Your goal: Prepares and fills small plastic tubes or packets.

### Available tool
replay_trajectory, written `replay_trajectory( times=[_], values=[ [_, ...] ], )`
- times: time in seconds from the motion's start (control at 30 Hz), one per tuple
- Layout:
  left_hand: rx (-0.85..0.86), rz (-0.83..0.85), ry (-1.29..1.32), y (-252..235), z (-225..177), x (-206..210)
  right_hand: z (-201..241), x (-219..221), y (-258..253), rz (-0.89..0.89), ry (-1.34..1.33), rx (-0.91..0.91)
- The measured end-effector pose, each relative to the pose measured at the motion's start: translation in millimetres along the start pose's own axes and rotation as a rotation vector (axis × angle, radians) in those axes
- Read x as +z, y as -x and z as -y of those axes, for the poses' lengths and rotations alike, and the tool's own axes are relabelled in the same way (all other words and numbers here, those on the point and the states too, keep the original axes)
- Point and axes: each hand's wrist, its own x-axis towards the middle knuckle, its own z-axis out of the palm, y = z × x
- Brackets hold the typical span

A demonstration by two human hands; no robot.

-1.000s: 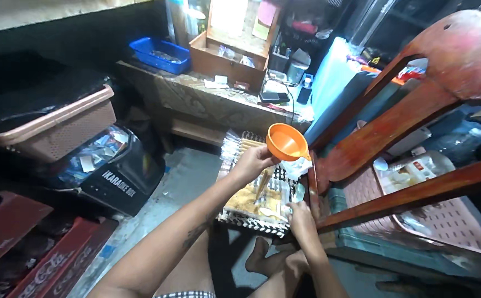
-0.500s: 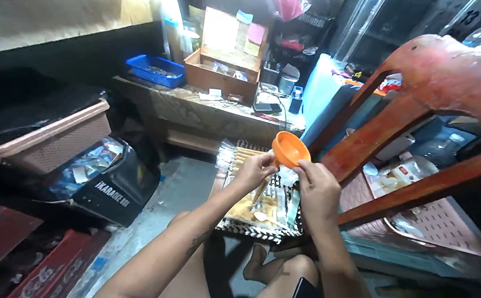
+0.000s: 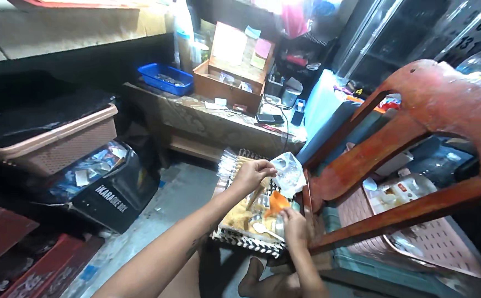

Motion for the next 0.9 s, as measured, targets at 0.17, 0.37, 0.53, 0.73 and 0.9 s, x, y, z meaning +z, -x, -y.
replay_trajectory(
  times=[0.17, 0.37, 0.53, 0.73, 0.9],
  values=[
    [-0.013, 0.022, -0.070, -4.9, -2.4, -6.4, 3.5, 13.9, -11.0, 0.157, 0.087, 0.049],
    [0.049, 0.002, -0.055, -3.9, -4.8, -4.9, 61.8, -46.0, -36.1, -0.014, -0.466, -0.196],
    [0.051, -0.054, 0.049, -4.5, -11.4, -5.3, 92.5, -66.3, -49.2, -0.022, -0.351, -0.238],
    [0.026, 0.153, 0.078, 2.5, 10.4, -14.4, 93.7, -92.8, -40.7, -0.203, -0.349, -0.388],
    [-0.050, 0.265, 0.045, 6.8, 37.7, 11.0, 92.0, -82.7, -40.1, -0.186, -0.300, -0.391]
  ],
)
